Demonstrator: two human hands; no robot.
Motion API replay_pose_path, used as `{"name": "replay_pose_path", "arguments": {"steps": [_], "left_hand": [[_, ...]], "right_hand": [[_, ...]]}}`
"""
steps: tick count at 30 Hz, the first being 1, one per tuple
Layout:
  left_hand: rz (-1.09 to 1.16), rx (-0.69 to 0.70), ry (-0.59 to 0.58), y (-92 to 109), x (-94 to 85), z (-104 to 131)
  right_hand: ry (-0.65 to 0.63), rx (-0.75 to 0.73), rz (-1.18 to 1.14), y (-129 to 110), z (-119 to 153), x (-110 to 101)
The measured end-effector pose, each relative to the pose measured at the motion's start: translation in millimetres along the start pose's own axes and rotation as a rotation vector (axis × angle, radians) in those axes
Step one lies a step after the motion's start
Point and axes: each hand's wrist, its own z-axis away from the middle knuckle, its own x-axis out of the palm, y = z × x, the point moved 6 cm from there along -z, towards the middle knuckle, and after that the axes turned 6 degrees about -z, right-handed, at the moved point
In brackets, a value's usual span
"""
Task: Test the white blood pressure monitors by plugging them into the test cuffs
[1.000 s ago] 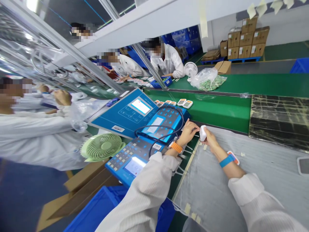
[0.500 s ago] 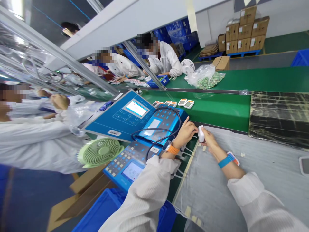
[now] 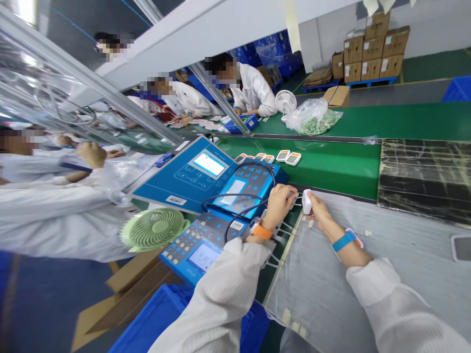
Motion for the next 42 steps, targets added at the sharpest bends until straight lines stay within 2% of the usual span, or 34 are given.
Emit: {"name": "replay_pose_path", "arguments": {"steps": [4,5,9,14,18,26,32,35,38,40,42], "left_hand": [[0.079,-0.095,-0.24,-0.9,8.7,12.4],[0.114,-0.118,-0.271,-2.6,12.2,14.3],[0.315,-0.218,-0.218,-13.9,21.3,16.7],[0.431,-0.17,-0.156,-16.9,23.9,17.4],[0.483,-0.187,-0.144,-17.9,23.2,17.8],[0.42,-0.167,-0.2,-16.9,26.2,14.6],[0.253,-0.15,-0.355,-9.8,17.1,13.4],[0.226,-0.071,-0.401,-6.6,11.5,13.6],[0.475,-0.037,-0.453,-7.9,14.9,13.1],[0.581,-0.044,-0.47,-9.8,18.9,11.8],[0.554,-0.052,-0.469,-10.0,21.3,10.4]], "right_hand": [[0.004,0.014,-0.008,-0.4,-0.2,-0.7],[0.01,0.012,-0.002,-0.5,-0.2,-0.7],[0.024,0.005,0.013,-1.0,1.3,0.5],[-0.002,-0.012,0.011,-0.4,2.2,5.0],[-0.005,-0.048,0.038,2.6,-2.0,6.2],[0.023,-0.139,0.111,6.5,-7.4,8.7],[0.089,-0.204,0.195,8.5,-7.5,9.3],[-0.009,-0.293,0.276,2.6,-4.4,2.0],[-0.19,-0.246,0.182,2.9,-3.6,-9.5],[-0.227,-0.197,0.121,4.1,-6.0,-18.5],[-0.197,-0.203,0.127,2.6,-10.6,-26.9]]}}
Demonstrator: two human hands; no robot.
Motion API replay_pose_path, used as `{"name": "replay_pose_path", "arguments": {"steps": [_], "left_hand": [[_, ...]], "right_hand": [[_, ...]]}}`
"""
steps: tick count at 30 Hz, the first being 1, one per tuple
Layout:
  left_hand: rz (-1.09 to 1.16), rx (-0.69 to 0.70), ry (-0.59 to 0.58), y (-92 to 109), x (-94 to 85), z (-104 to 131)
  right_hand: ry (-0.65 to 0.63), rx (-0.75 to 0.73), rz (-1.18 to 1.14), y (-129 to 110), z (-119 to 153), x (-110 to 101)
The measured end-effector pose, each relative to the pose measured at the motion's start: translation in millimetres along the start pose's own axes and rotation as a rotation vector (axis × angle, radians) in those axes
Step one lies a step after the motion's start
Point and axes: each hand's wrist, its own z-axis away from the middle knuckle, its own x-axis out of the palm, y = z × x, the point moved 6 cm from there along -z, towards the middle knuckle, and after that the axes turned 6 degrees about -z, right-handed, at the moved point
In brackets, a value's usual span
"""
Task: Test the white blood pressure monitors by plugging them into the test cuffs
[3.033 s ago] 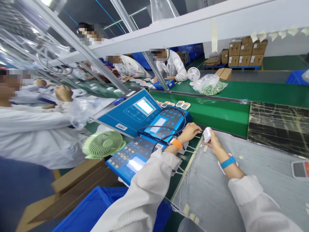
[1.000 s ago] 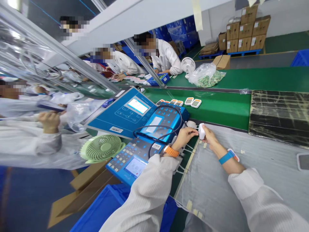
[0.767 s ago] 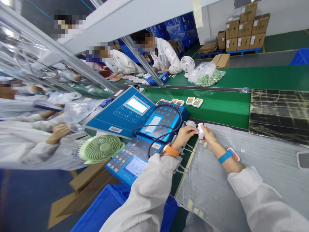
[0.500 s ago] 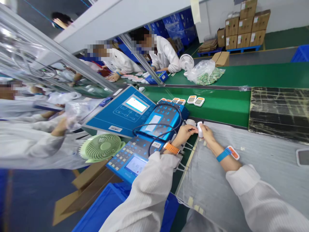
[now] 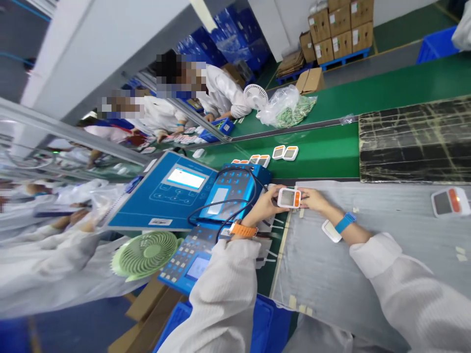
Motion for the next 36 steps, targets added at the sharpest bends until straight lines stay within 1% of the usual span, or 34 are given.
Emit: {"name": "replay_pose_path", "arguments": {"steps": [3,5,7,8,10,11,12,13,15,16,17,19,20,22,23,25,26,28,29,30,31,33,34,35,36], "left_hand": [[-0.219,-0.046,-0.003,3.6,1.0,0.0],[-0.401,-0.073,-0.043,6.8,0.7,-1.1],[-0.531,-0.083,-0.089,8.1,-2.5,-10.1],[-0.57,-0.088,-0.084,7.8,-6.9,-19.9],[-0.612,-0.122,-0.011,4.1,-20.9,-51.9],[-0.628,-0.169,0.047,0.0,-29.8,-72.7],[-0.643,-0.249,0.098,-6.4,-38.8,-95.0],[-0.654,-0.351,0.131,-14.4,-46.6,-117.3],[-0.661,-0.556,0.138,-30.7,-56.3,-157.3],[-0.654,-0.63,0.124,-37.2,-57.8,-174.0],[-0.644,-0.674,0.102,-42.0,-57.2,-188.6],[-0.624,-0.696,0.051,-46.5,-51.2,-211.1],[-0.618,-0.703,0.027,-46.8,-46.8,-218.6],[-0.61,-0.715,-0.016,-42.3,-35.9,-227.1],[-0.608,-0.72,-0.033,-36.9,-29.5,-228.5],[-0.595,-0.723,-0.063,-19.8,-14.0,-225.2],[-0.583,-0.712,-0.077,-8.0,-4.6,-220.0],[-0.551,-0.639,-0.096,21.8,17.4,-201.1],[-0.532,-0.565,-0.104,40.2,30.0,-186.7],[-0.511,-0.474,-0.117,60.5,43.6,-168.4],[-0.485,-0.373,-0.14,82.0,57.9,-146.4],[-0.406,-0.161,-0.204,127.6,87.4,-94.7],[-0.364,-0.075,-0.224,149.8,101.0,-67.9],[-0.33,-0.007,-0.239,170.7,114.3,-42.8],[-0.292,0.047,-0.252,189.8,128.0,-21.0]], "right_hand": [[0.085,-0.041,0.064,-5.1,-4.4,-18.7],[0.139,-0.072,0.117,-13.1,-3.9,-39.2],[0.168,-0.102,0.166,-23.4,-0.3,-64.9],[0.18,-0.136,0.2,-29.7,2.3,-78.4],[0.226,-0.248,0.28,-42.8,8.7,-103.6],[0.259,-0.319,0.32,-48.8,12.3,-113.7],[0.289,-0.39,0.357,-53.6,15.6,-121.1],[0.307,-0.45,0.39,-56.7,18.1,-125.5],[0.297,-0.522,0.444,-58.2,20.1,-126.5],[0.278,-0.545,0.47,-57.7,19.7,-124.4],[0.26,-0.56,0.49,-56.7,18.8,-121.9],[0.244,-0.579,0.499,-54.3,16.1,-118.2],[0.244,-0.588,0.496,-53.2,14.6,-117.1],[0.249,-0.61,0.493,-51.6,12.1,-115.9],[0.257,-0.622,0.49,-51.3,11.3,-115.9],[0.278,-0.634,0.441,-52.1,10.4,-118.1],[0.29,-0.624,0.374,-53.1,10.3,-120.9],[0.304,-0.549,0.164,-56.3,11.2,-130.0],[0.284,-0.472,0.054,-58.0,12.4,-134.6],[0.23,-0.368,-0.03,-59.9,14.4,-137.8],[0.146,-0.247,-0.077,-62.4,18.3,-139.4],[-0.112,0.009,-0.035,-69.0,34.0,-138.1],[-0.222,0.09,0.023,-74.7,45.1,-139.0],[-0.304,0.135,0.085,-81.7,56.2,-141.3],[-0.348,0.142,0.141,-89.9,66.0,-145.1]]}}
